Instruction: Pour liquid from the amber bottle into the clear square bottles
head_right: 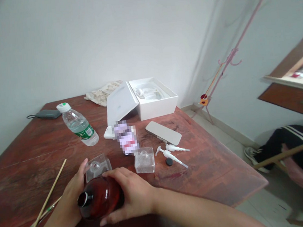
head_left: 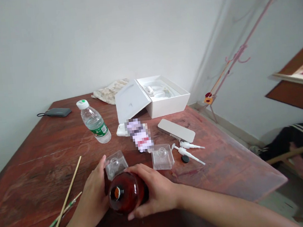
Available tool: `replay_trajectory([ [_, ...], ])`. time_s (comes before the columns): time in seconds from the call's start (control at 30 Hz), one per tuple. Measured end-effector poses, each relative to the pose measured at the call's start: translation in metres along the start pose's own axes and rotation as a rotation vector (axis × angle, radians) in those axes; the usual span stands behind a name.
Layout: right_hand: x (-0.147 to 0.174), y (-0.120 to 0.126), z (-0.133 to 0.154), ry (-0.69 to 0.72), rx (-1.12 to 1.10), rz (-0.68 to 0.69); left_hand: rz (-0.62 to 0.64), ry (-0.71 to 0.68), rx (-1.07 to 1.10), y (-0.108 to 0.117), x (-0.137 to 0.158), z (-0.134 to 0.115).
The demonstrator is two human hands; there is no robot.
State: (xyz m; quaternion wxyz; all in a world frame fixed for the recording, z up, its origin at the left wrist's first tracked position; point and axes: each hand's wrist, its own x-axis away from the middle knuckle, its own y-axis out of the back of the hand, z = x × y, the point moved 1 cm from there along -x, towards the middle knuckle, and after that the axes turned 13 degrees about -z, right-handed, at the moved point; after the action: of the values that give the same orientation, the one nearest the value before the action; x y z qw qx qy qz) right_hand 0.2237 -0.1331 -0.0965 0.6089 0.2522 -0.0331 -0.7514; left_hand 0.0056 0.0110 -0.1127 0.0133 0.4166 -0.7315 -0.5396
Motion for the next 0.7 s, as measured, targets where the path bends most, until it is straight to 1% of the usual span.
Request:
replay_trajectory([
  [0.1, 0.001, 0.000, 0.000, 0.014, -0.002, -0.010, -0.001, 0.032, 0.042, 0.002, -0.006, -0.004],
  [0.17, 0.003, -0.001, -0.002, 0.037, -0.008, -0.028, -0.015, 0.051, 0.072, 0.000, -0.009, -0.001],
  [0.27, 0.006, -0.005, -0.006, 0.055, -0.027, -0.071, -0.085, 0.060, 0.113, -0.007, -0.011, 0.009],
  [0.37, 0.009, -0.010, -0.006, 0.032, -0.085, -0.117, -0.134, 0.065, 0.138, -0.013, -0.014, 0.015],
  [0.43, 0.010, -0.011, -0.003, 0.017, -0.088, -0.160, -0.161, 0.078, 0.175, -0.015, -0.017, 0.012],
  [0.5, 0.010, -0.012, 0.002, 0.011, -0.028, -0.207, -0.189, 0.078, 0.234, -0.017, -0.023, 0.007],
  [0.6, 0.016, -0.011, 0.010, -0.032, 0.046, -0.253, -0.178, 0.052, 0.310, -0.015, -0.029, -0.003],
  [0.7, 0.030, -0.007, 0.016, -0.080, 0.074, -0.284, -0.182, 0.046, 0.348, -0.010, -0.027, -0.011],
])
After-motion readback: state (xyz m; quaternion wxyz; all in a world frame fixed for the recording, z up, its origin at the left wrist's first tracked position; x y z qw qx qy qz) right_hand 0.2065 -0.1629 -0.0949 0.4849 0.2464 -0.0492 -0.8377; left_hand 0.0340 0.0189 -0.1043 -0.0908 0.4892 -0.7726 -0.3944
